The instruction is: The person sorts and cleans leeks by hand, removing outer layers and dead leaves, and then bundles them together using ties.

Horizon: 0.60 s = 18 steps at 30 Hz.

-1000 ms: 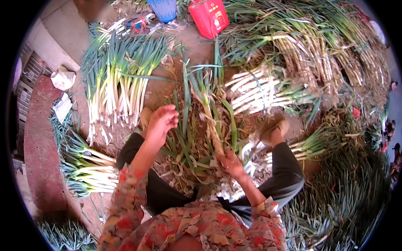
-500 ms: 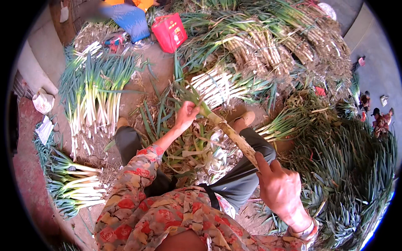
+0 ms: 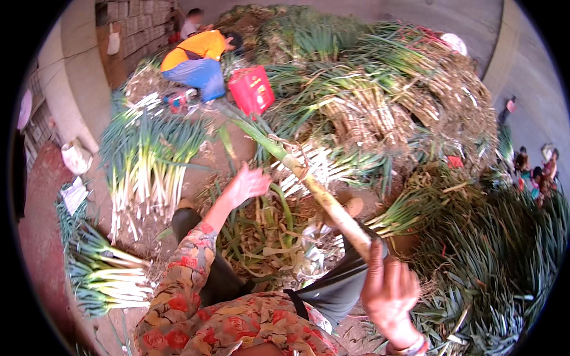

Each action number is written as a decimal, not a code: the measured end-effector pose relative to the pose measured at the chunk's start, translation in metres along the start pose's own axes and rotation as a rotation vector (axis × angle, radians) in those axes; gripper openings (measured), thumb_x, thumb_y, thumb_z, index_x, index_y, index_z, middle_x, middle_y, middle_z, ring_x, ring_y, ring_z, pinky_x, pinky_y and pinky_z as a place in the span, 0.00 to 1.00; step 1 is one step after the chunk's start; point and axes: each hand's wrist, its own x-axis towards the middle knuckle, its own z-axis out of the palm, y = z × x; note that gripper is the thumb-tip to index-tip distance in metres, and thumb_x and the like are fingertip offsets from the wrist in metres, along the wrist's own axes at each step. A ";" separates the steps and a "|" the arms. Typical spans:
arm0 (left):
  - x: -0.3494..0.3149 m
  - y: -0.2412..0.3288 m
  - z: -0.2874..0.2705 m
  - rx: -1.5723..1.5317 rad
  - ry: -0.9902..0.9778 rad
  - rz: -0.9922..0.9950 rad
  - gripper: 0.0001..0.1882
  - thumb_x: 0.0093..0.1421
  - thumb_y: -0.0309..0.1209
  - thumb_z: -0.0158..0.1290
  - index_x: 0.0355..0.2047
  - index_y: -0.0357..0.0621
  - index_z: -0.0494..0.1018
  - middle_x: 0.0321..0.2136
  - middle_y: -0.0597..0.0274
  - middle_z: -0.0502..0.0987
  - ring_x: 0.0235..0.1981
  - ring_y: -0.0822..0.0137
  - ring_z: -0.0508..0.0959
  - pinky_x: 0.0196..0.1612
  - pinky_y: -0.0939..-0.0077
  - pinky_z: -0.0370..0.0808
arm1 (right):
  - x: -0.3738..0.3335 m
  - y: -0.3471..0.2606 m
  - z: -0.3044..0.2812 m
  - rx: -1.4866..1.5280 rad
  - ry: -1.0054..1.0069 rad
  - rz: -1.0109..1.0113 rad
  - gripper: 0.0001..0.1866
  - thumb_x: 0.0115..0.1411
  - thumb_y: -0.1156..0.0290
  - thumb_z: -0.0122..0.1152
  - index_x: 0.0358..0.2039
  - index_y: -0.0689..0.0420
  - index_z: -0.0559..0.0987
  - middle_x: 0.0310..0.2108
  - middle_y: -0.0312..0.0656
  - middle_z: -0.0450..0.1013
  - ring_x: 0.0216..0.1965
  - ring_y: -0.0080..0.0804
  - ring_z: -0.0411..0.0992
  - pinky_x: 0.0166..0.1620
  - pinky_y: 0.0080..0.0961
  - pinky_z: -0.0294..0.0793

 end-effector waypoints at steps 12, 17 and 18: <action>-0.011 0.038 -0.042 0.277 0.330 0.434 0.15 0.59 0.32 0.47 0.44 0.37 0.63 0.40 0.49 0.73 0.42 0.58 0.73 0.44 0.62 0.74 | 0.041 -0.166 0.185 1.319 -0.239 0.276 0.20 0.58 0.57 0.51 0.34 0.64 0.74 0.24 0.47 0.71 0.19 0.32 0.69 0.22 0.29 0.70; -0.009 0.034 -0.045 0.372 0.255 0.338 0.16 0.61 0.37 0.45 0.45 0.39 0.64 0.44 0.48 0.71 0.42 0.61 0.73 0.46 0.66 0.71 | 0.128 -0.224 0.218 1.409 -0.894 0.552 0.40 0.50 0.47 0.61 0.50 0.71 0.65 0.30 0.48 0.74 0.26 0.28 0.71 0.33 0.21 0.72; -0.008 0.033 -0.044 0.459 0.289 0.357 0.16 0.61 0.38 0.44 0.45 0.41 0.65 0.43 0.51 0.73 0.41 0.63 0.73 0.44 0.69 0.72 | 0.132 -0.238 0.231 1.542 -0.714 0.641 0.35 0.51 0.50 0.60 0.47 0.69 0.68 0.30 0.46 0.74 0.25 0.26 0.70 0.32 0.20 0.71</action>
